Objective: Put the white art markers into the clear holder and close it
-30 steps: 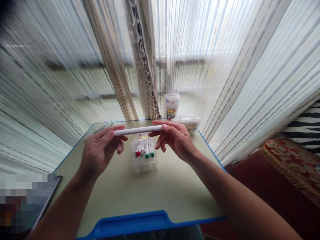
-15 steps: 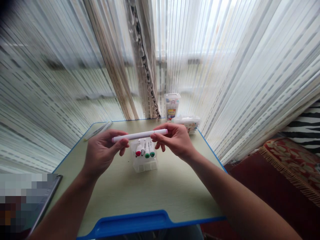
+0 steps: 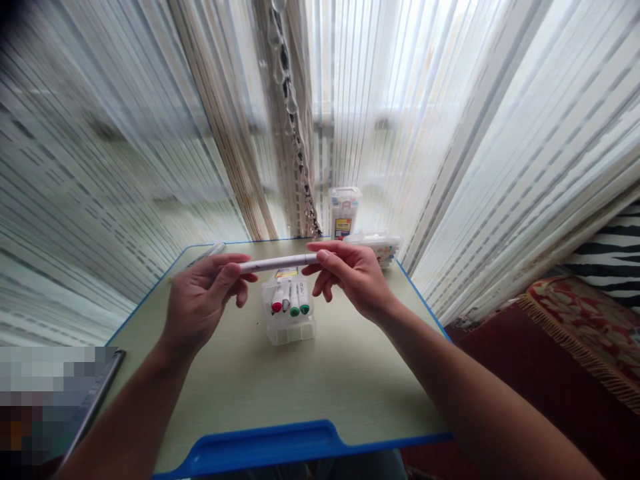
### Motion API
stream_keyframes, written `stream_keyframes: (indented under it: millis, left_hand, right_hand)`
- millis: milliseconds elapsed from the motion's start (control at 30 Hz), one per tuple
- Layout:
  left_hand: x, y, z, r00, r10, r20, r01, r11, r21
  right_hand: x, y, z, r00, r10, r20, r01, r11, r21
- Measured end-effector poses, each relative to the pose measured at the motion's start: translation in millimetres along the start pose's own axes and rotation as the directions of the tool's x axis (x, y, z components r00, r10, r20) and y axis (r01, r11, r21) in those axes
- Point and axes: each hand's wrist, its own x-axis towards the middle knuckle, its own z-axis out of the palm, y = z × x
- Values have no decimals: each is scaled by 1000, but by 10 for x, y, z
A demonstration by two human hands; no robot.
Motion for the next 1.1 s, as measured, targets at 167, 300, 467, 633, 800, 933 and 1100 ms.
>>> stream_keyframes:
  millis: [167,300,467,633,800,933,1100]
  left_hand:
    - [8,-12,-6,1000,-26,-1,26,999,-30]
    - [11,21,8,1000,-11,1,11,999,48]
    - [2,42,35,1000,-15,5,14,991,135]
    - [-9,45,55,1000,-15,4,14,979,203]
    - [-4,53,31,1000,-13,-4,13,982,189]
    - [-11,63,29,1000,-12,-15,14,986,167]
    - [-12,61,44,999,-42,-2,42,981,191]
  right_hand:
    - [8,-25,9,1000,17,-5,-17,999,31]
    - [21,3,0,1000,0,-10,0,1000,-23]
    - [21,29,18,998,-59,-11,57,989,-136]
    - [11,31,30,996,-81,-25,75,977,-197]
    - [14,46,-6,998,-57,-19,53,988,-148]
    - [16,50,-5,999,-51,-18,48,991,-122]
    - [18,51,22,999,-48,-13,46,988,-145]
